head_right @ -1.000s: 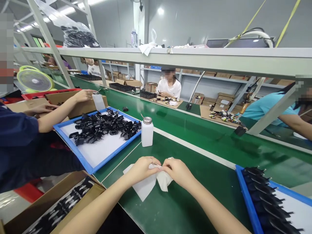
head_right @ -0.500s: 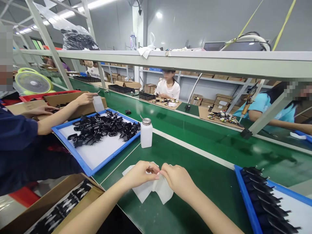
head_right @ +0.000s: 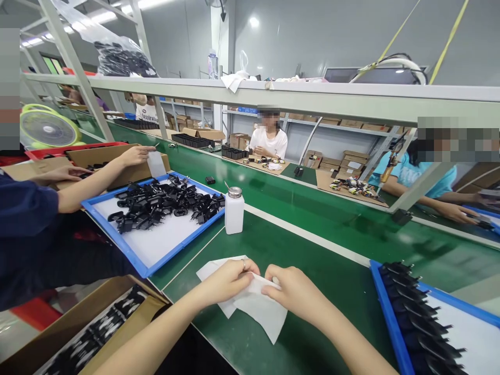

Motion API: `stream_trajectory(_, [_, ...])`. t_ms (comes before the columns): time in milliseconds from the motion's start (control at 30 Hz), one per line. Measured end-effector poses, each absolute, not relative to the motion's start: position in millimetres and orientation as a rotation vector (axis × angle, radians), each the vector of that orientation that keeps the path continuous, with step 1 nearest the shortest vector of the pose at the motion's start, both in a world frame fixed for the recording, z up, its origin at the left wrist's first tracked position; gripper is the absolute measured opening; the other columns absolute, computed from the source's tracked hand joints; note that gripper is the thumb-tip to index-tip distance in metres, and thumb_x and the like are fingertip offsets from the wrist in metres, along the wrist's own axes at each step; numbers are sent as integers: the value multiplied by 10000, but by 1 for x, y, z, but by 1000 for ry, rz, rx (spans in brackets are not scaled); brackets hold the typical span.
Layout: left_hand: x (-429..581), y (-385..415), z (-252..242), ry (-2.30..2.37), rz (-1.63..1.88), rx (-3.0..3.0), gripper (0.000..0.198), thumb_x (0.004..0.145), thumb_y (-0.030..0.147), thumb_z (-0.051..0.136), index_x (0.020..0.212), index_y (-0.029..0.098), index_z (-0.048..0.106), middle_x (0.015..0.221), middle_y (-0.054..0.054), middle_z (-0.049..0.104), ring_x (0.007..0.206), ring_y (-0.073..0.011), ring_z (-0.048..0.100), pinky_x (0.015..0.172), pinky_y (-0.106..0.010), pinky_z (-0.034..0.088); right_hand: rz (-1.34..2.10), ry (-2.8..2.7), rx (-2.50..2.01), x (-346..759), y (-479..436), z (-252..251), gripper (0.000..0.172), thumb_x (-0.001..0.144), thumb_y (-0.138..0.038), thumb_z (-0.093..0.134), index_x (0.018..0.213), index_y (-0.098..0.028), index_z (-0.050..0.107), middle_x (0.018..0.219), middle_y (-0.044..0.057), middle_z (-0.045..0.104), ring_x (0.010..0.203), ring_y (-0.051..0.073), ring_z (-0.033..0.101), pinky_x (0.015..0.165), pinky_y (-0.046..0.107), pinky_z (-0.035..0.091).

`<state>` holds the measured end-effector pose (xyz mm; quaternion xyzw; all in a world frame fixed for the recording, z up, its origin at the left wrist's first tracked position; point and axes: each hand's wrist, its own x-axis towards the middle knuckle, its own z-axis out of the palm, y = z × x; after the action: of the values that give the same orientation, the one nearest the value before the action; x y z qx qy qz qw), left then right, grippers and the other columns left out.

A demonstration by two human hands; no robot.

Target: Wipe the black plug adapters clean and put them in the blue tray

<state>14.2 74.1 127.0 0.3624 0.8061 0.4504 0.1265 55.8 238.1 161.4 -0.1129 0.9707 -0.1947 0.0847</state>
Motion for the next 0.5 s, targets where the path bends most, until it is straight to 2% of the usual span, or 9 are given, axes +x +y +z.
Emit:
stream_trajectory(133, [15,75,128,2399,1284,1104,214,746,272,338,834,180,510,811,-8,559,752,-127,502,672,-217,363,-679,2866,-353,57,243,164,90,703,-246,417,638,-208,466,546,-39,448,493,95,381,440,192,265])
stream_trajectory(300, [13,74,128,2444,1195,1136,242,646,373,497,801,190,532,782,7,569,730,-143,507,636,-213,357,-767,2833,-343,57,246,163,107,729,-262,376,692,-208,461,575,-39,464,513,99,392,462,198,279])
stream_trajectory(500, [7,77,124,2374,1379,1035,217,728,308,385,747,168,550,737,13,578,692,-115,503,612,-194,351,-902,2824,-248,53,252,158,73,693,-271,409,668,-204,422,541,-50,413,506,97,365,459,196,271])
